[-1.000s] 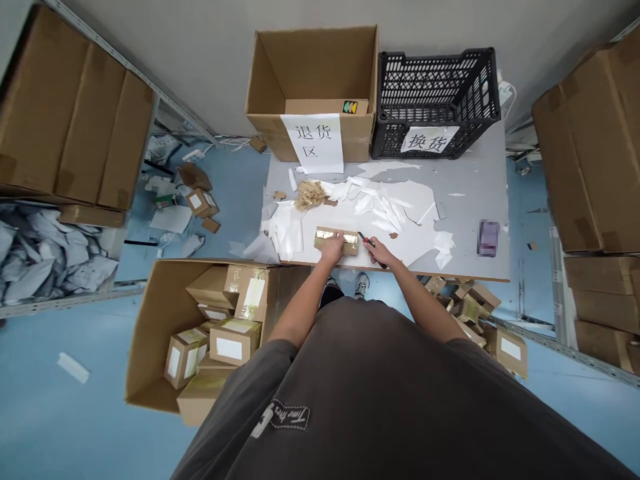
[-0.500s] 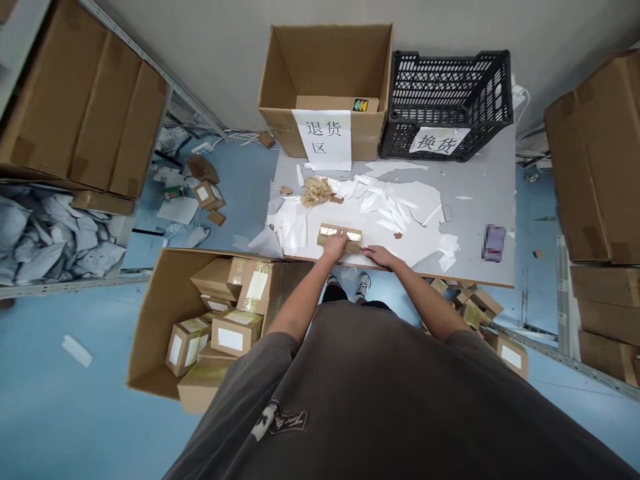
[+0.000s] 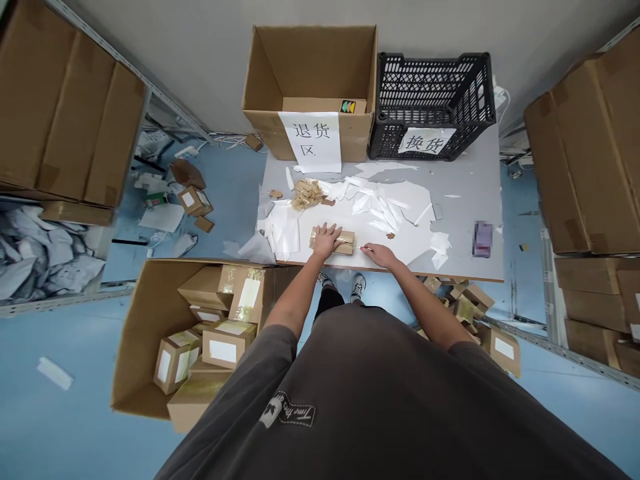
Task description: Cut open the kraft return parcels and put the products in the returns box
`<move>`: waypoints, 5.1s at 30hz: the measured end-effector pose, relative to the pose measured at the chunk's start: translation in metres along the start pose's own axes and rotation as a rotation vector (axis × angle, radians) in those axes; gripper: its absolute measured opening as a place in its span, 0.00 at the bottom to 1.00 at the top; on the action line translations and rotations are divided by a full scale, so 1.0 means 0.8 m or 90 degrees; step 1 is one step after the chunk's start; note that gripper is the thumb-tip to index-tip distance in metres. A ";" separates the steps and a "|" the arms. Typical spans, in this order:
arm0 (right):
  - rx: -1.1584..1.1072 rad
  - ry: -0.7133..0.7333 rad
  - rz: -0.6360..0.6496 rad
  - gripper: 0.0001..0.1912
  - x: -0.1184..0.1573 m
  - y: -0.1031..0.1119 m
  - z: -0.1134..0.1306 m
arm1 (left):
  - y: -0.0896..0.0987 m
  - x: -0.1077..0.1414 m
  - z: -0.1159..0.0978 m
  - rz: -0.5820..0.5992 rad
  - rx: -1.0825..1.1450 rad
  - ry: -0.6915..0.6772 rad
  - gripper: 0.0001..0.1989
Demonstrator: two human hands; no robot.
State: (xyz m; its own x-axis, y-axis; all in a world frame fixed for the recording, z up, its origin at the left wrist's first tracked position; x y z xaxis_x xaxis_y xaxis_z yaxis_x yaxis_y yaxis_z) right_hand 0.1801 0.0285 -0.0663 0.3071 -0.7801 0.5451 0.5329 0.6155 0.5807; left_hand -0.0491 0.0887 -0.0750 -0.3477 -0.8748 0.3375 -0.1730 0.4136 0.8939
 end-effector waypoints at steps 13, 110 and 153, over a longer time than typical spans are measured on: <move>0.191 0.042 -0.039 0.22 -0.014 -0.003 0.019 | -0.006 0.014 -0.005 -0.043 -0.009 -0.005 0.30; -0.277 -0.203 -0.231 0.35 -0.183 -0.067 0.100 | -0.024 0.100 0.094 -0.174 0.264 0.352 0.28; 0.307 0.111 -0.135 0.33 -0.106 -0.057 0.181 | -0.038 0.116 0.080 -0.031 0.215 0.102 0.53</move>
State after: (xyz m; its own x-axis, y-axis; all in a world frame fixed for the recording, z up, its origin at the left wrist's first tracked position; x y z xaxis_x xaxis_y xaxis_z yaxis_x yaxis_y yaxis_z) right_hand 0.0156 0.0829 -0.0512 0.3799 -0.8746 0.3011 0.1890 0.3920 0.9003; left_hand -0.1350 0.0113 -0.0898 -0.1868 -0.9130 0.3627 -0.4897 0.4066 0.7713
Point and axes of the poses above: each hand's wrist, its own x-axis away from the middle knuckle, its own y-axis out of the back of the hand, z = x × y, the point moved 7 cm from there along -x, towards the middle knuckle, and after that the axes turned 3 degrees about -x, right-handed, at the moved point
